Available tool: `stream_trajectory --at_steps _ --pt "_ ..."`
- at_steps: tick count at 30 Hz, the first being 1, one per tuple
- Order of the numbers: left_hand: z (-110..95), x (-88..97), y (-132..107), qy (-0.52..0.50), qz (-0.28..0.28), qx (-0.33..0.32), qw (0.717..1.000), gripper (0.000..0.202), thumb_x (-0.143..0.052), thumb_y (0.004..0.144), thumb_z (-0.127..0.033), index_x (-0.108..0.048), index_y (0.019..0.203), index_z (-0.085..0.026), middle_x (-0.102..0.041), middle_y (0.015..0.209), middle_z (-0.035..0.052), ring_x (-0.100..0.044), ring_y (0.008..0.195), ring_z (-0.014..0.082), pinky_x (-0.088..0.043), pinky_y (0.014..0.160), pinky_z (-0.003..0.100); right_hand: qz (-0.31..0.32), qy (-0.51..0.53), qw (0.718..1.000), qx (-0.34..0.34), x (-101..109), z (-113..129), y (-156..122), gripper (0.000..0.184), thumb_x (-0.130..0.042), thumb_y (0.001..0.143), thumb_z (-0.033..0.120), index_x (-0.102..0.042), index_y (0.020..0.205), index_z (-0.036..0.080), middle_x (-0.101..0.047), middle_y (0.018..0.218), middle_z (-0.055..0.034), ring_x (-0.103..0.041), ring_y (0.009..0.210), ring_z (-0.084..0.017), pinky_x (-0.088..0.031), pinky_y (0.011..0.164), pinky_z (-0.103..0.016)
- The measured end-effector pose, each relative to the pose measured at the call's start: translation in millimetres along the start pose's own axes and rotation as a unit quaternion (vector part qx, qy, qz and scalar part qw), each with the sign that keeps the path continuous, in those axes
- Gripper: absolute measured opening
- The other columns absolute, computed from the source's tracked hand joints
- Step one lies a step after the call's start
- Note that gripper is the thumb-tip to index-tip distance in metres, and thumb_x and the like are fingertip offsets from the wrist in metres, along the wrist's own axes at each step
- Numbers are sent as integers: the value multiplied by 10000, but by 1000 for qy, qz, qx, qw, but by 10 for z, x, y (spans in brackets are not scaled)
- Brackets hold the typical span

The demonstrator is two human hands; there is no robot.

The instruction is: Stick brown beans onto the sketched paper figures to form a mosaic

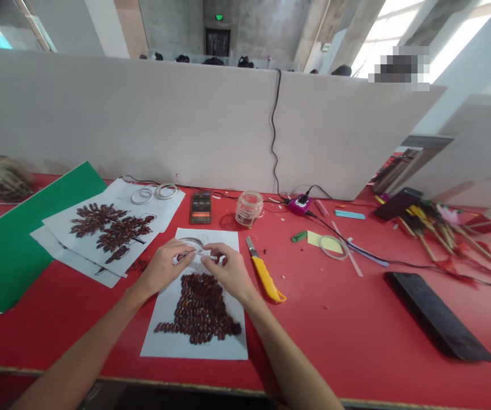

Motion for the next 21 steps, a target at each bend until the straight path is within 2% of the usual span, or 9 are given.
stream_trajectory --at_steps 5,9,13,17,19,21 --pt "4 -86 -28 14 19 -12 1000 210 -573 1027 -311 -765 987 -234 -784 1015 55 -672 1027 259 -468 1042 440 -40 -99 990 87 -34 103 -32 118 -717 902 300 -777 986 242 -633 980 -54 -624 952 -221 -506 892 -380" --pt "-36 -115 -41 4 21 -14 1000 225 -553 1033 -309 -763 989 -242 -783 1016 49 -674 1010 250 -435 1088 453 -65 -150 980 110 -67 107 -55 67 -686 919 246 -750 936 256 -628 1059 -67 -604 1011 -249 -484 942 -439" --pt "-66 -70 -35 -15 14 3 1000 227 -551 1015 -290 -759 943 -236 -781 995 46 -683 940 234 -424 1097 457 -77 -223 961 143 -111 164 -91 78 -651 964 239 -723 957 267 -633 1252 -80 -568 1159 -283 -433 979 -477" --pt "-115 10 -18 -34 6 24 999 240 -558 992 -287 -744 855 -222 -746 831 28 -616 756 198 -476 961 395 -86 -303 923 222 -158 282 -118 117 -604 1006 205 -702 1011 269 -666 1318 -74 -559 1219 -283 -387 991 -476" --pt "-178 31 -11 -33 -3 21 999 248 -554 988 -277 -734 828 -217 -723 793 25 -583 733 193 -477 874 364 -83 -330 906 251 -163 314 -120 145 -583 1022 199 -701 1059 274 -690 1299 -69 -577 1218 -275 -360 1016 -481" --pt "-236 34 -7 -29 -14 16 999 245 -551 987 -266 -729 824 -218 -708 778 18 -570 721 187 -466 854 357 -71 -349 897 261 -151 315 -116 180 -567 1033 198 -703 1112 287 -705 1288 -62 -592 1215 -267 -335 1045 -481"
Point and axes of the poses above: each hand's wrist, its own y-axis towards the middle knuckle, its own x-axis out of the back of the hand, z = x × y, the point moved 6 cm from there along y, towards the middle knuckle
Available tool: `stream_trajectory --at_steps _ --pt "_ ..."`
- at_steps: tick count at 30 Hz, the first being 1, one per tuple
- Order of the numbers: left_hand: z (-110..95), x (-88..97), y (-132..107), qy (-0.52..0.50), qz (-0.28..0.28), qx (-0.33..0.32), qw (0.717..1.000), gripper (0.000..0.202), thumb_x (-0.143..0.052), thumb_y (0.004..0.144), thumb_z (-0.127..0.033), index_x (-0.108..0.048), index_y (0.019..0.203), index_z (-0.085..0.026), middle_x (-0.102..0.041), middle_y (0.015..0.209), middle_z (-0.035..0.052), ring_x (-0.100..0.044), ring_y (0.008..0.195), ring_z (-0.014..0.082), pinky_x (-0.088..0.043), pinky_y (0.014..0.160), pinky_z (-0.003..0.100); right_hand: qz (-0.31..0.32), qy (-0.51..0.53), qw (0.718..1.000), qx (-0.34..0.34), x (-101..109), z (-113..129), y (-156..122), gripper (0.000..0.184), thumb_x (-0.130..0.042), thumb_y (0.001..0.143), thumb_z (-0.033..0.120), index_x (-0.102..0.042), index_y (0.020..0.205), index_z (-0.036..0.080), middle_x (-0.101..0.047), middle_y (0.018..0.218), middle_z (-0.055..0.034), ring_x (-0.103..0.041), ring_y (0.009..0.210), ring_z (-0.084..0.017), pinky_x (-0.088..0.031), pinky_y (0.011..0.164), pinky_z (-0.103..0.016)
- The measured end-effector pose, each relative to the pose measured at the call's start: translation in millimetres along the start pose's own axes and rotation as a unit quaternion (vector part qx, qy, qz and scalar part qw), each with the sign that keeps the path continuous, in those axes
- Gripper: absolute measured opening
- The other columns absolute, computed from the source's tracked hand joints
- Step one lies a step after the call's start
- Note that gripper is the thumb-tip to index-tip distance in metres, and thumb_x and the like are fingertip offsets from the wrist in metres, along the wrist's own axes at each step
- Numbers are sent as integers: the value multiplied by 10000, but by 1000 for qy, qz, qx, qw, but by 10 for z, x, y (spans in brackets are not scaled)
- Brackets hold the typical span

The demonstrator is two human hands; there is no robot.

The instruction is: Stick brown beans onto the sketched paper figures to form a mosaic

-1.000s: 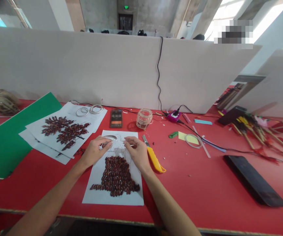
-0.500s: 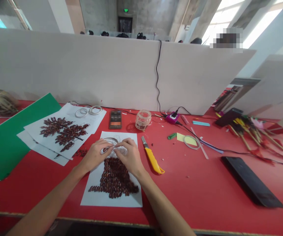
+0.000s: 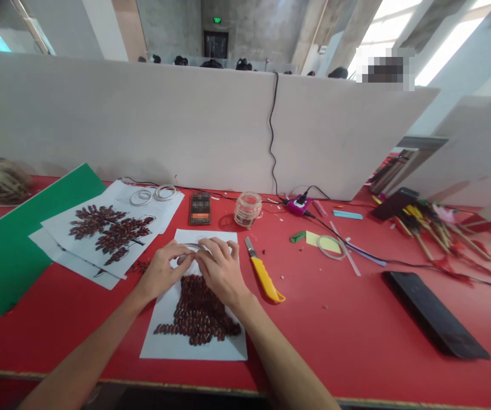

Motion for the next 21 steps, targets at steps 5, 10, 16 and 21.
stream_trajectory --at_steps 5,10,16,21 --pt "168 185 20 -5 -62 31 998 210 -565 968 -288 -745 887 -215 -739 845 33 -617 765 200 -487 797 330 34 10 999 41 35 16 -51 233 -562 1024 161 -710 1108 320 -729 1245 -29 -618 1190 -235 -325 1072 -441" --pt "550 707 -16 207 -168 82 960 245 -548 981 -281 -776 1031 -206 -751 1057 106 -626 1021 302 -463 932 435 12 143 987 -76 73 -98 -32 131 -564 1017 227 -682 980 271 -714 1161 -64 -629 1134 -248 -394 1029 -463" --pt "339 516 -15 128 -98 35 986 241 -598 982 -302 -762 1146 -236 -732 1195 96 -634 1138 294 -450 1034 449 125 413 867 -250 -137 -234 -39 213 -624 953 373 -695 1082 219 -734 1072 -68 -680 955 -216 -537 829 -370" --pt "175 128 -25 -84 3 72 994 200 -670 965 -400 -782 1014 -243 -771 1005 36 -680 908 206 -511 858 315 162 539 773 -293 -186 -137 -69 257 -705 908 371 -738 1117 227 -758 1123 -63 -696 1036 -218 -534 952 -396"
Point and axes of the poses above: each hand's wrist, its own y-axis towards the middle knuckle, its own x-axis out of the back of the hand, z = x × y, the point moved 6 cm from there along y, towards the middle knuckle
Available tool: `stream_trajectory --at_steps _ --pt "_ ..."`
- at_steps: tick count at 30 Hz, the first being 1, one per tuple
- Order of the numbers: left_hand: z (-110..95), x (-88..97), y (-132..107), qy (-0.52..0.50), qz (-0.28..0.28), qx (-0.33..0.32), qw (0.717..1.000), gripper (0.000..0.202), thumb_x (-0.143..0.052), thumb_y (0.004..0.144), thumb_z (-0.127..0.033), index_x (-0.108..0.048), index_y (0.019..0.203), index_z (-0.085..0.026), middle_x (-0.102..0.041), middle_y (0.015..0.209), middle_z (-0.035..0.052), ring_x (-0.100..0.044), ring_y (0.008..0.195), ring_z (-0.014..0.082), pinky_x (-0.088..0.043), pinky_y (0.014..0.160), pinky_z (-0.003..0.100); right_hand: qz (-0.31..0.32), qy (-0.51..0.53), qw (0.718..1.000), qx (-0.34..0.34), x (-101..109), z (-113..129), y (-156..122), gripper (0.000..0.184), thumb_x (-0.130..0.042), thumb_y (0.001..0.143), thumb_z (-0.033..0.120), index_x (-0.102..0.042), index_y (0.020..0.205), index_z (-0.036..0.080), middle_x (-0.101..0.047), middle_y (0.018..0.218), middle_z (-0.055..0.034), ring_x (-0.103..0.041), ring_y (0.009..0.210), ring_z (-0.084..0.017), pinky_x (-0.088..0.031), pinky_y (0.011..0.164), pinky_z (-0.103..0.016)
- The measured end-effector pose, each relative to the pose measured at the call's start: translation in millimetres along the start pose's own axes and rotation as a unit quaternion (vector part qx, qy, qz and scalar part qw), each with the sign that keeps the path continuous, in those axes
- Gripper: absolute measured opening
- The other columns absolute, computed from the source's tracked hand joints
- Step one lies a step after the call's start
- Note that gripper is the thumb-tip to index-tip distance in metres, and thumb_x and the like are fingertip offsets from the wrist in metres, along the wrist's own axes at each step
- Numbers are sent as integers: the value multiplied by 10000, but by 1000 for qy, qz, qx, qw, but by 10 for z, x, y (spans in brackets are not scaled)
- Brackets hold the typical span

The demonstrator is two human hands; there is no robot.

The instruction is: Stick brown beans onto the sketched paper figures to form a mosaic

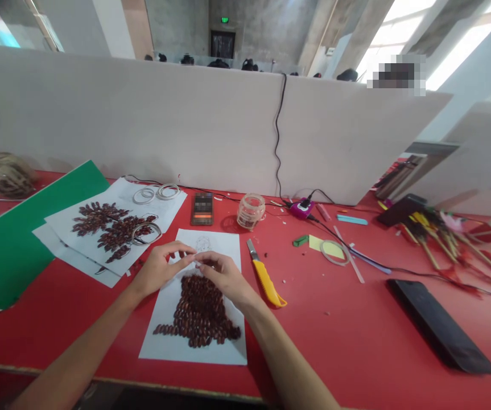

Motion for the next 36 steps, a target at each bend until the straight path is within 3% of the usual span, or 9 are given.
stream_trajectory --at_steps 4,9,17,21,29,36 --pt "26 21 -11 14 -9 13 1000 169 -686 954 -361 -752 880 -223 -751 883 13 -659 842 191 -487 821 293 -16 53 998 -31 -1 -82 6 244 -716 890 335 -776 1102 230 -770 1016 -45 -686 929 -192 -530 882 -361" --pt "24 24 -14 38 16 7 999 189 -610 998 -355 -699 926 -205 -725 920 9 -636 858 176 -469 821 277 -15 77 995 -64 33 -179 33 294 -697 913 412 -799 1106 216 -761 998 -62 -634 837 -167 -472 744 -304" --pt "49 -91 2 3 47 38 998 233 -566 1012 -371 -694 931 -195 -714 898 4 -620 838 164 -458 784 262 -19 -53 997 -52 155 -41 9 351 -680 923 485 -798 1140 234 -748 914 -49 -645 914 -206 -488 830 -347" --pt "139 -56 4 7 26 51 998 239 -572 999 -379 -690 923 -185 -707 890 13 -613 827 170 -461 783 271 -65 -96 991 -62 272 23 -13 413 -678 914 475 -755 1230 221 -749 907 -48 -659 850 -199 -502 747 -326" --pt "264 -24 -14 -2 27 72 997 286 -580 981 -417 -705 921 -167 -725 885 27 -634 827 178 -472 779 277 -77 -142 984 -78 337 -4 5 256 -673 861 428 -721 858 177 -684 739 -22 -582 665 -145 -427 592 -266" --pt "275 -41 -23 -7 44 80 996 316 -578 973 -445 -710 914 -164 -726 876 26 -635 822 180 -465 757 268 -74 -155 984 -49 279 9 26 233 -641 851 421 -691 833 193 -627 730 15 -536 657 -130 -415 620 -262"
Point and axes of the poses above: each hand's wrist, its own y-axis towards the middle knuckle, its own x-axis out of the back of the hand, z = x × y, the point moved 6 cm from there along y, towards the middle knuckle
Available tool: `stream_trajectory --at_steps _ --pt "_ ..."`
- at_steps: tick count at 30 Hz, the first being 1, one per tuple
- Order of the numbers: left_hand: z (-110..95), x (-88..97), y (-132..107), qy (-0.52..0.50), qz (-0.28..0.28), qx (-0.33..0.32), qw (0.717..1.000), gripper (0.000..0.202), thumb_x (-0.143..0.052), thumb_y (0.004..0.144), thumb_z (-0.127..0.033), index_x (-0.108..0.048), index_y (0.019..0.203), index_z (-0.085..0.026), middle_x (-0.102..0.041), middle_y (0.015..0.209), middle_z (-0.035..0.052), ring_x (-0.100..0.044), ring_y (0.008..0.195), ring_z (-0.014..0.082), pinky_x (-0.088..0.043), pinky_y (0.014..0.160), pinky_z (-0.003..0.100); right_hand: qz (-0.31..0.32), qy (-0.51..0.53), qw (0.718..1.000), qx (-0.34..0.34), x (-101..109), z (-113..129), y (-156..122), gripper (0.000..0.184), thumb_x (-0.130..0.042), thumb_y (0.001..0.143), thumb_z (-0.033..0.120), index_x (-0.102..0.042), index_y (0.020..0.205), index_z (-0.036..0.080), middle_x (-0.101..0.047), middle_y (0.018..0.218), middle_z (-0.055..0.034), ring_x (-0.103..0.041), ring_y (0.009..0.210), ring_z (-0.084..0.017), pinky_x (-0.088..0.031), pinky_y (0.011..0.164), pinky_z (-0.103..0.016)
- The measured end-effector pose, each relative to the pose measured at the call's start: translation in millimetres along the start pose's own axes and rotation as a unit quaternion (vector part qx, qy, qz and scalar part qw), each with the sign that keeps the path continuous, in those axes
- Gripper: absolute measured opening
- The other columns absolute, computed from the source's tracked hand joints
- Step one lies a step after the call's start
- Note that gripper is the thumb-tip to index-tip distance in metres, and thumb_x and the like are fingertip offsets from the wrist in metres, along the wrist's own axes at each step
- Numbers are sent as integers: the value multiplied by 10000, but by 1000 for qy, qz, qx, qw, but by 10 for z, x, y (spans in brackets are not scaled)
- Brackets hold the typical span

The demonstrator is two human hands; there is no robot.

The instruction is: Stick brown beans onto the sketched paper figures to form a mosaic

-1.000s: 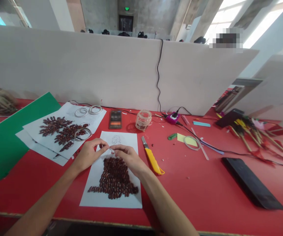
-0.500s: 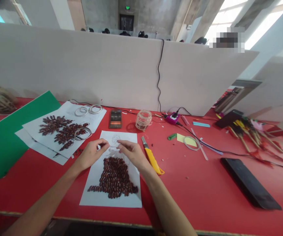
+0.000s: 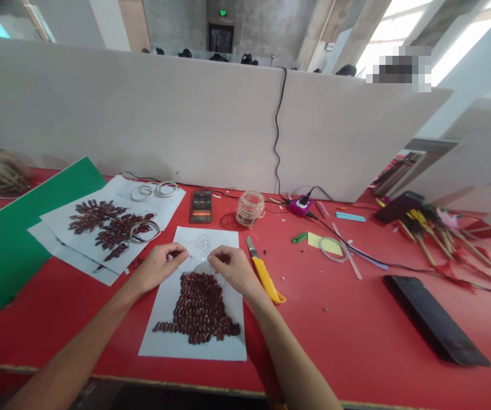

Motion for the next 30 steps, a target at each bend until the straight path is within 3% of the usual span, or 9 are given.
stream_trajectory --at_steps 5,8,12,16,21,30 --pt "63 -9 -15 1 29 40 999 371 -539 971 -469 -707 875 -153 -712 829 31 -623 790 187 -452 719 272 -5 -23 1000 -6 -36 -105 16 220 -588 875 390 -639 788 195 -558 636 36 -500 597 -130 -394 588 -263" --pt "77 4 -19 34 51 59 996 400 -507 967 -473 -694 819 -152 -701 776 32 -613 752 190 -427 678 274 -3 -79 997 6 -85 -154 40 194 -566 879 339 -655 794 188 -591 673 14 -525 625 -144 -413 611 -273" --pt "80 37 52 98 97 72 988 301 -580 877 -418 -723 812 -161 -734 791 30 -638 757 194 -415 662 265 -46 -170 983 57 -95 -96 65 130 -608 850 264 -694 786 192 -654 957 -68 -616 893 -201 -477 858 -337" --pt "123 28 181 112 167 78 977 248 -623 791 -376 -756 787 -166 -758 791 30 -663 769 190 -423 659 248 -50 -252 965 49 -102 -78 89 139 -626 877 258 -732 805 204 -642 1145 -103 -595 1114 -265 -423 1017 -421" --pt "170 -18 280 134 198 77 968 190 -638 737 -325 -757 723 -178 -737 715 7 -632 697 163 -382 607 239 -27 -278 960 12 -94 -161 95 155 -672 904 324 -756 841 209 -644 1175 -95 -593 1131 -275 -413 1010 -420" --pt "110 -81 298 191 206 97 955 168 -646 723 -271 -784 751 -180 -751 733 29 -639 692 165 -365 584 234 -13 -313 950 2 -113 -226 113 76 -684 903 240 -727 864 190 -595 1097 -77 -592 1050 -224 -418 904 -339"
Point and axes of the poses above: each hand's wrist, its own y-axis towards the middle knuckle, its own x-axis out of the back of the hand, z = x × y, the point moved 6 cm from there along y, towards the middle knuckle
